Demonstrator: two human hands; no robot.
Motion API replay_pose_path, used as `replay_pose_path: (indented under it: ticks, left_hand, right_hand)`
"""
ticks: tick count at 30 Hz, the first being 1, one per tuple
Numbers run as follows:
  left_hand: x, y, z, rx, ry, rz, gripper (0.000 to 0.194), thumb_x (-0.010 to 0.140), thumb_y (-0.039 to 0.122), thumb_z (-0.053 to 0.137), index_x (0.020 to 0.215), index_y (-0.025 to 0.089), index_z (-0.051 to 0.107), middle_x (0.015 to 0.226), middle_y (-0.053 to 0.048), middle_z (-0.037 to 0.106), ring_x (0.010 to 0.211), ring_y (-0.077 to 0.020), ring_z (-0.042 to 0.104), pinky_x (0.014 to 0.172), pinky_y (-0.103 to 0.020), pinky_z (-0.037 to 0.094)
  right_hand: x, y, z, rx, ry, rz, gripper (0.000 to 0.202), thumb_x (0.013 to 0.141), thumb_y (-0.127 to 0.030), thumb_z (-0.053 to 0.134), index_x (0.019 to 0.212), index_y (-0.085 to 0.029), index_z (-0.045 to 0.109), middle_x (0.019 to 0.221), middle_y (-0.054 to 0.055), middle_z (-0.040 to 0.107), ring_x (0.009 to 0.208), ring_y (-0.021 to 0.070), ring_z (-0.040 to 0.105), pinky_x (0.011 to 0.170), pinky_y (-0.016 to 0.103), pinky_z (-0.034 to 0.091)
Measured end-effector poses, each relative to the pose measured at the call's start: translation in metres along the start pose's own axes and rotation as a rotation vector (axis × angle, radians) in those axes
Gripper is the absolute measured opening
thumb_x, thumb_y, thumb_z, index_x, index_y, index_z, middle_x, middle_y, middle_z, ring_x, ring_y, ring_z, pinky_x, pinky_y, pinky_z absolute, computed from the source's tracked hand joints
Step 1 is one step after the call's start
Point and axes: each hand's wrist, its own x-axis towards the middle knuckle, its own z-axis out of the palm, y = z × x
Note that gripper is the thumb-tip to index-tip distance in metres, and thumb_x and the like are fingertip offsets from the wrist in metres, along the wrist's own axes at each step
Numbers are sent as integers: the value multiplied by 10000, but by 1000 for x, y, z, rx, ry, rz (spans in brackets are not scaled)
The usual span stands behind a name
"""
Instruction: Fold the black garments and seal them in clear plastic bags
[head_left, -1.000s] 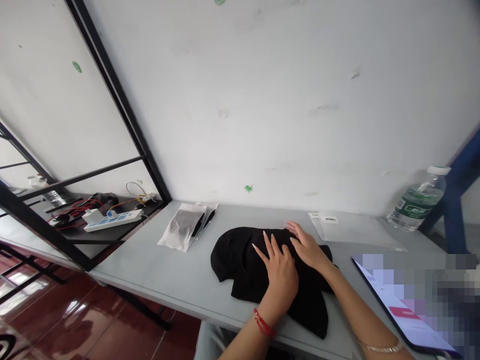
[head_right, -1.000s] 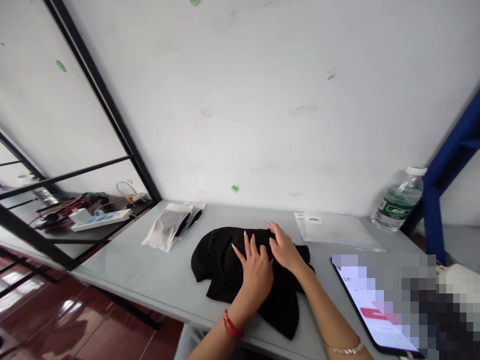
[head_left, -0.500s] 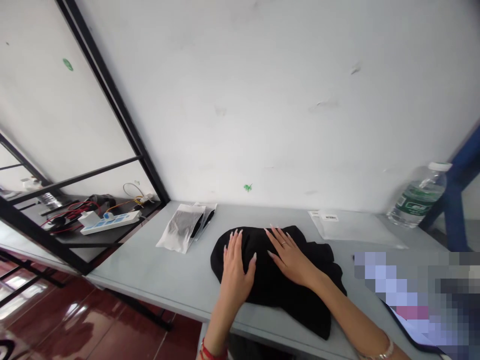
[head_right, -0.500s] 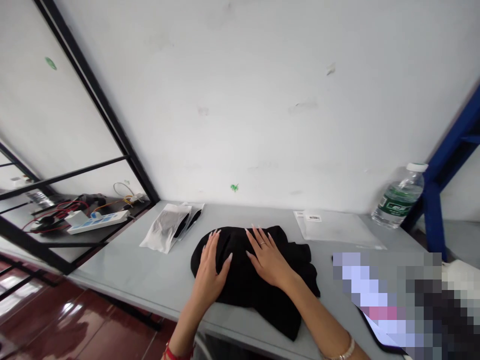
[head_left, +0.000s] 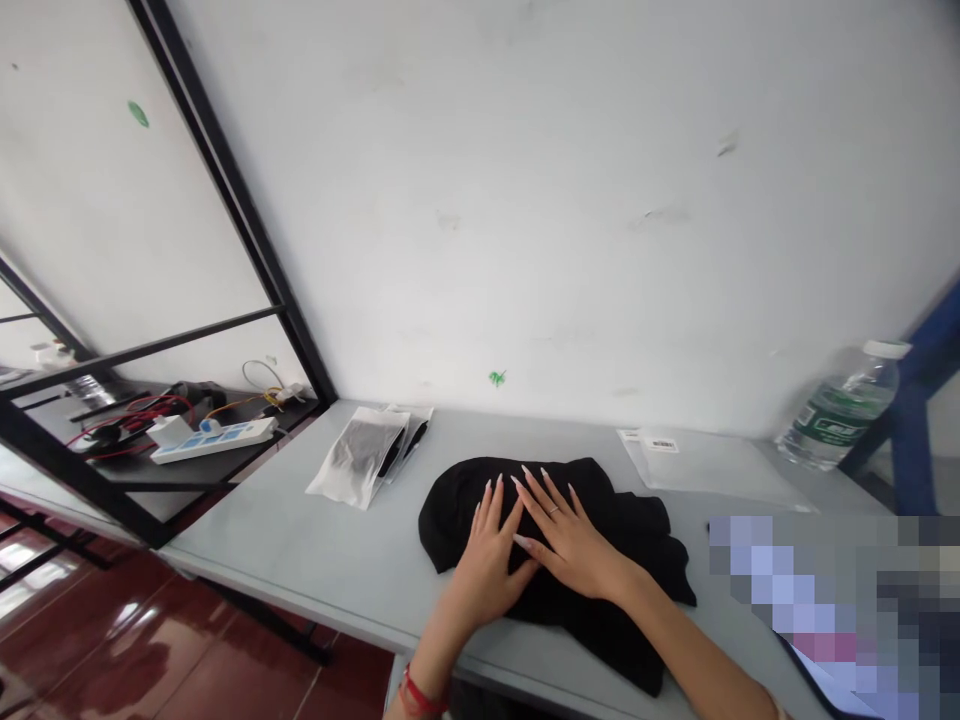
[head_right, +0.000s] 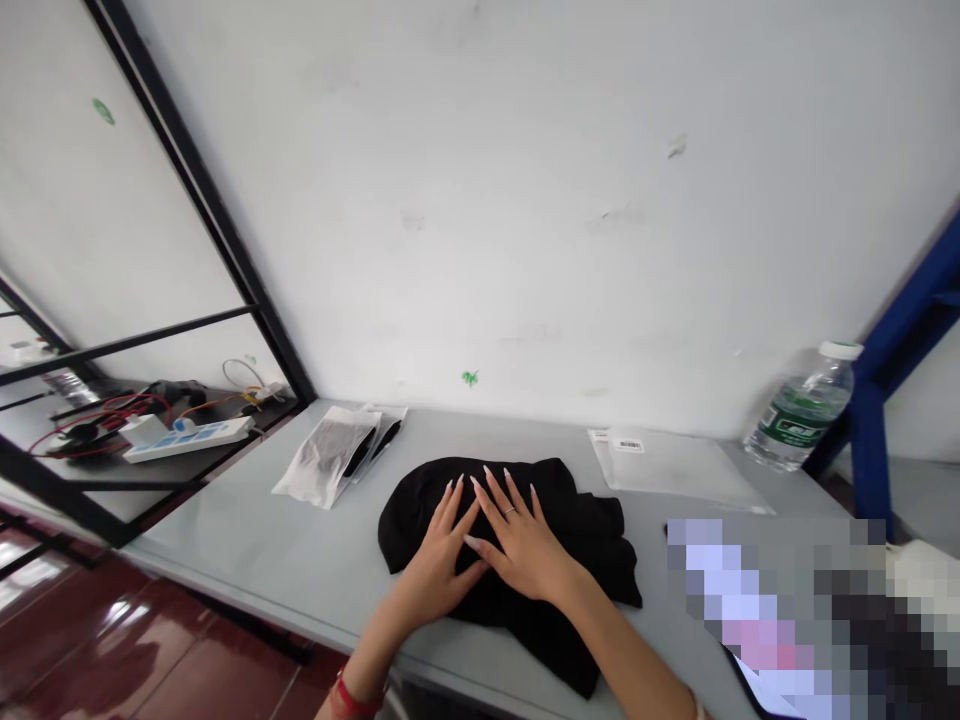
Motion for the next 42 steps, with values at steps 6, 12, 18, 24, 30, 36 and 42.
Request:
replay_pose_path:
  ticks: [6, 12, 18, 24, 30, 36, 42]
  left_hand:
    - [-14, -13, -3, -70, 79, -138, 960, 757, 400, 683, 1527, 155, 166, 1577, -172, 228, 1472, -340, 127, 1168, -585, 198]
    - [-16, -7, 20, -49, 104, -133, 811, 855, 278, 513, 1534, 140, 90, 1571, -152, 258, 1476, -313, 122, 1175, -598, 161]
    - [-5, 0, 31, -143, 233, -166, 740, 873, 321, 554, 1513, 177, 211, 1534, -138, 352, 1455, -342, 204, 1162, -610, 203]
    - [13, 3, 21, -341, 354, -67, 679, 818, 83, 505, 1461, 225, 337, 1478, -101, 447, 1382, -253, 402, 1133, -469, 370]
    - [56, -16, -44, -353, 92, 141, 757, 727, 16, 529, 1429, 266, 396, 1326, -48, 606, 1193, -234, 593, 1032, -416, 477]
    - [100, -2, -61, 13, -184, 570, 864, 705, 1, 461, 1490, 311, 276, 1534, -28, 372, 1342, -207, 457, 1157, -456, 308]
    - [76, 8, -38, 161, -96, 651, 866, 816, 270, 590, 1533, 194, 110, 1564, -143, 281, 1430, -264, 312, 1176, -529, 231]
  right_hand:
    - [1, -3, -2, -11, -48, 41, 738, 952, -622, 262, 1520, -298, -81, 1608, 43, -55, 1474, 305, -45, 1145, 645, 93]
    - [-4, 1, -15, 50, -103, 87, 890, 926, -621, 370, 1477, -265, -232, 1604, 81, -87, 1479, 272, -33, 1157, 624, 50]
    - [-9, 16, -32, 147, -296, 64, 1089, 798, -744, 477, 1503, -217, -165, 1596, 95, -157, 1466, 254, -139, 1179, 536, -56]
    - [-10, 24, -38, 262, -259, 65, 1221, 710, -735, 605, 1527, -173, -109, 1617, 136, -53, 1485, 284, -37, 1197, 519, 13]
    - [-11, 47, -44, 299, 245, 202, 810, 892, -594, 472, 1540, -272, 110, 1582, 100, 265, 1434, 260, 293, 1141, 474, 314]
    - [-5, 66, -35, -74, 458, 125, 974, 804, -311, 678, 1538, -294, 37, 1621, 118, 100, 1486, 296, 56, 1177, 551, 182]
    - [-5, 64, -35, -173, 434, 87, 855, 705, -95, 697, 1455, -290, 337, 1615, 119, 133, 1481, 328, 58, 1166, 567, 207]
